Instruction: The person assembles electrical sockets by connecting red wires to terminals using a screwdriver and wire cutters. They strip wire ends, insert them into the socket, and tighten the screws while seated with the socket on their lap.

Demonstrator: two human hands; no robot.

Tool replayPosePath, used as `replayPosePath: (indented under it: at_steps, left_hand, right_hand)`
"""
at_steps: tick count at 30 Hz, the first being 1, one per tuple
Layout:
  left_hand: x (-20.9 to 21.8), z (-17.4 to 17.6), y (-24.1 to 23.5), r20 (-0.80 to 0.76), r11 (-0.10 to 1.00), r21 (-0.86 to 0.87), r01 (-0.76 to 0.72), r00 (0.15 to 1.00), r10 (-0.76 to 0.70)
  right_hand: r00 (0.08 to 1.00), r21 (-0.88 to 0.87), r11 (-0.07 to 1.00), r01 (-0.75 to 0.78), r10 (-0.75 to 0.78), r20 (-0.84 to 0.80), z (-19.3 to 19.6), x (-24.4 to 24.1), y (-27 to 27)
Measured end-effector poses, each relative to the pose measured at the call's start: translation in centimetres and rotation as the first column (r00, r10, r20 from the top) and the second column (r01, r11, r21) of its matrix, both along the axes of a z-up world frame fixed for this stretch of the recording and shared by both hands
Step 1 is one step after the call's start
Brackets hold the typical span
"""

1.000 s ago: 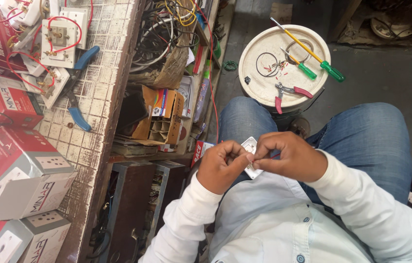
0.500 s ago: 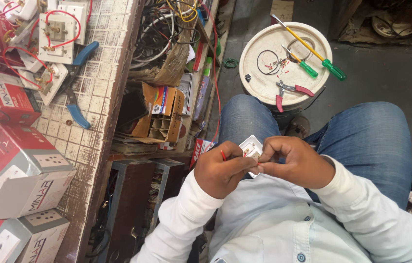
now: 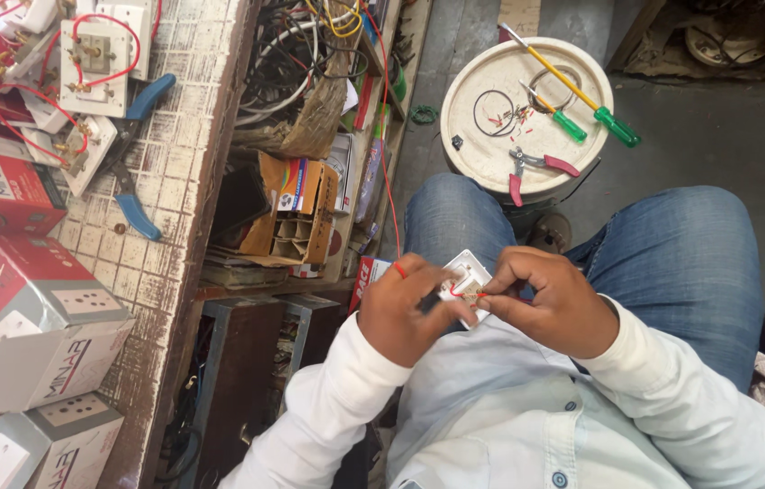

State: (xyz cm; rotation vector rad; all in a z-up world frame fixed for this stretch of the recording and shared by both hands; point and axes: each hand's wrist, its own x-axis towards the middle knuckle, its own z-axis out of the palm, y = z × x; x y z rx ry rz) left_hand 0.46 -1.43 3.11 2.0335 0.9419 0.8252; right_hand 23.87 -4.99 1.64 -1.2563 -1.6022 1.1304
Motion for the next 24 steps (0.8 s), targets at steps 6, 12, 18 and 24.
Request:
replayPosePath:
  at_steps: [6,12,18,24]
  left_hand:
    - [1.8,3.2,0.5,-0.011,0.996,0.053,0.078,0.997,-0.077]
    - [1.5,1.1,0.3,-0.023,0.991,-0.110,0.082,0.996,-0.085]
    - [3.1,-2.8,-0.1,0.151,0.887,-0.461,0.018,0.987,0.058]
    - [3.6,-4.7,-1.2,0.264,0.559,-0.829,0.031,0.902,0.342]
  right_hand:
    - [0.991,-0.163,0.985,-0.058,0.038,-0.125,-0.6,0.2,-0.4]
    - [0.989,-0.099,0.987,-0.130,0.121,-0.088,-1.9,0.5,-0.6]
    - [0.982,-0.091,0.994,0.064,-0.079,-0.173,-2.6,0.4,-0.6]
    - [0.986,-0.017,0.996,0.086,-0.087,-0.142,-2.2,0.1,-0.7]
